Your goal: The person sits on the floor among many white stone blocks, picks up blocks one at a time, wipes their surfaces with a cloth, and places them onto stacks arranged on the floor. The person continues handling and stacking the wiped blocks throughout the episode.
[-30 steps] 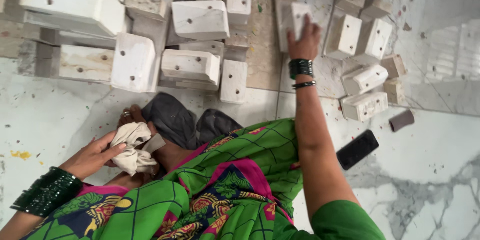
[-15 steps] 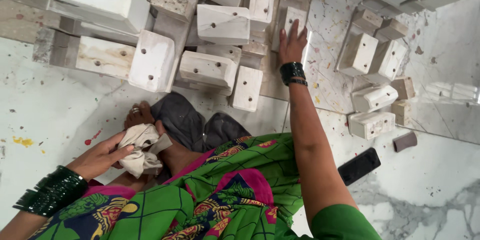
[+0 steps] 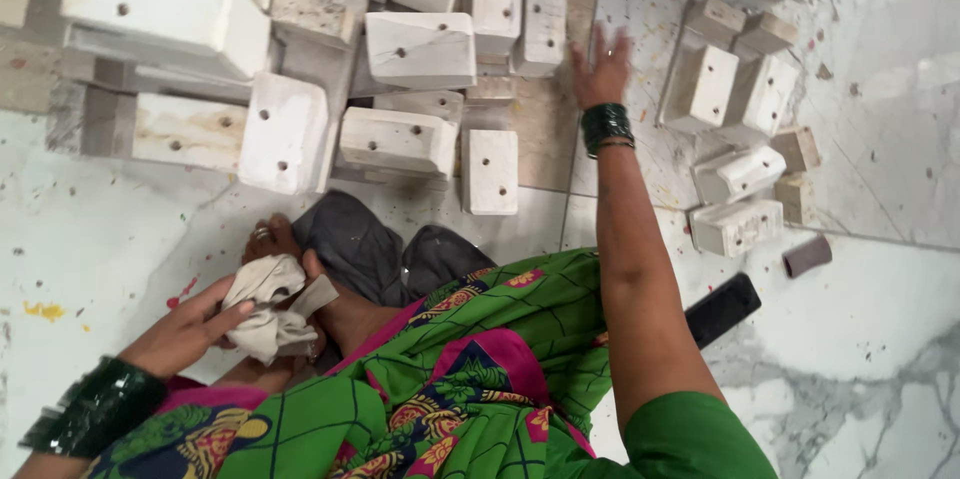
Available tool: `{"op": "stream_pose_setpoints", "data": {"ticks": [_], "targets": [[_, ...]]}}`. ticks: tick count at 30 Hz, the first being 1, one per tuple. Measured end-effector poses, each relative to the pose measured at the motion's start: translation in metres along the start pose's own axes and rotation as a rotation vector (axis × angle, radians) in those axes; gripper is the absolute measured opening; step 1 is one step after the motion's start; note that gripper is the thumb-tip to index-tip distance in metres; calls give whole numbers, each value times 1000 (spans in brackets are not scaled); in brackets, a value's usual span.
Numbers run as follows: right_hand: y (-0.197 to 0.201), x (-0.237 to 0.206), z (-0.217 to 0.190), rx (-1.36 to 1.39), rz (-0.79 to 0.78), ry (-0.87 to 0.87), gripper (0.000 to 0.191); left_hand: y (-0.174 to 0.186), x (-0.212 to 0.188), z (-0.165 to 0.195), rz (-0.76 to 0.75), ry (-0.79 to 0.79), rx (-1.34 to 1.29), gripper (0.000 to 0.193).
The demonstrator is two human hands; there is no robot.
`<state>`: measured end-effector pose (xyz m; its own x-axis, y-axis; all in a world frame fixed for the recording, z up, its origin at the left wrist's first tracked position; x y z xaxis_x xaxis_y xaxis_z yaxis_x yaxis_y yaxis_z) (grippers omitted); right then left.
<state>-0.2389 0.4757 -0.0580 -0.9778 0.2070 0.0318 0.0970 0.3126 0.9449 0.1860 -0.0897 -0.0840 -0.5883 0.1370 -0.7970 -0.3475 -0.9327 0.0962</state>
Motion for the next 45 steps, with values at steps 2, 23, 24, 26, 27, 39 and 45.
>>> {"op": "stream_pose_setpoints", "data": {"ticks": [2,23,24,26,27,39,45], "targets": [[56,-12,56,-30,288,-58,79,1,-4,-2,3,17,-18,62],[75,-60,146,227,303,-180,61,0,2,2,0,24,85,61],[73,-61,143,267,293,-182,58,-1,2,2,-6,22,67,61],[70,-63,137,295,299,-172,57,-4,2,2,-21,16,31,61],[68,-63,135,306,302,-167,56,-5,1,3,-22,12,17,61],[30,-59,25,209,126,188,72,-11,8,8,-33,-36,10,53],[115,-137,-101,989,-109,411,74,-12,9,12,-46,-79,13,53]]}}
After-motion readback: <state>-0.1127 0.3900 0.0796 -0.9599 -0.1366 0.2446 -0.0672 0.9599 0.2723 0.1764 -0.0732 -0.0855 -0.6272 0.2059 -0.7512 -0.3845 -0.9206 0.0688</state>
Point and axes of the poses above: each hand's wrist, its own x-axis towards the middle knuckle, its own y-axis out of the back of the hand, z = x × y, the point moved 10 cm from there along x, towards the middle knuckle, and after that the axes turned 5 degrees about -y, right-handed, at the moved point
